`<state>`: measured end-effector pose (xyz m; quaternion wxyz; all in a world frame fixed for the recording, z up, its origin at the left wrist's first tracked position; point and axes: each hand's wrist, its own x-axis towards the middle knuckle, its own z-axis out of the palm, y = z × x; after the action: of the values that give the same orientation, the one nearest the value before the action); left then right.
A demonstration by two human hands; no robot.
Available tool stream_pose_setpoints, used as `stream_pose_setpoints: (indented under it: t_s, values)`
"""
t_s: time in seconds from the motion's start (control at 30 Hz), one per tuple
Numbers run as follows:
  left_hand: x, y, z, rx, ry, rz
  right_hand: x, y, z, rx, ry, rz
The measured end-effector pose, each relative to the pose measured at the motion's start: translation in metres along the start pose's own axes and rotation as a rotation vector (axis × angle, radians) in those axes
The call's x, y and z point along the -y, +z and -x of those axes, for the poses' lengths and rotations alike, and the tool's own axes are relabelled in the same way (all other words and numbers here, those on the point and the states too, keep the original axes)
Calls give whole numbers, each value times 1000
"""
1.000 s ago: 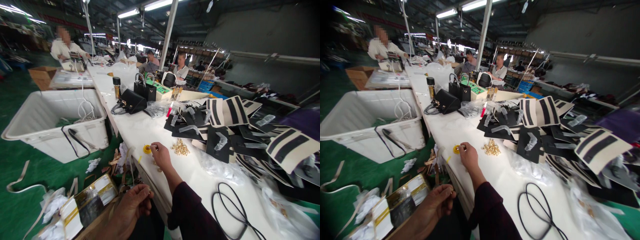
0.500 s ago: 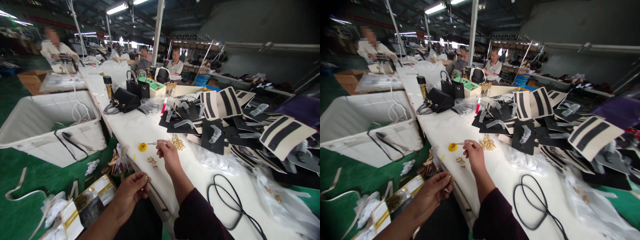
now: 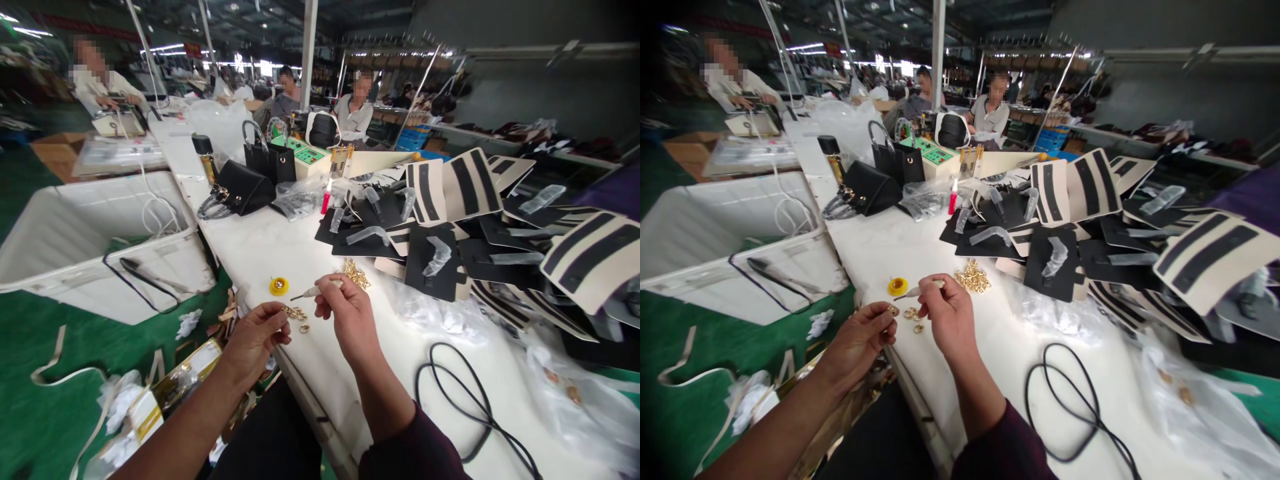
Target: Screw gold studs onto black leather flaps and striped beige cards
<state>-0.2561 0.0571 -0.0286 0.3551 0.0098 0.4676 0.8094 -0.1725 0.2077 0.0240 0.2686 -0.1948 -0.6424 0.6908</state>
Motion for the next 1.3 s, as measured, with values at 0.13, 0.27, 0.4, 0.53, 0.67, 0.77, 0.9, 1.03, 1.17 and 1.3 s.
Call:
stream_pose_setpoints:
  t_s: [0.13, 0.27, 0.4, 0.53, 0.67, 0.77, 0.9, 1.03, 1.17, 1.3]
  values:
    - [-3, 3, 3, 20, 12, 13, 10, 4, 8, 5, -9, 95]
    - [-4, 3, 6, 31, 9, 25, 14, 9, 11, -3, -8, 157]
    - [-5, 0, 9, 40, 5, 24, 14, 12, 12, -24, -11, 196]
    - [-7, 0, 11, 35, 14, 20, 14, 14, 13, -31, -1, 197]
    - [-7, 0, 11, 36, 18, 20, 15, 16, 15, -34, -3, 195]
    - [-7, -1, 12, 43, 18, 22, 14, 16, 15, -29, 2, 203]
    - [-5, -1, 13, 48, 19, 23, 14, 15, 16, -30, 1, 211]
    - [-5, 0, 14, 50, 17, 22, 16, 14, 18, -25, -7, 215]
    - [-7, 4, 16, 30, 20, 3, 19, 7, 20, -30, -1, 175]
    - [-2, 6, 16, -10, 7, -95, 18, -8, 21, -85, 5, 105]
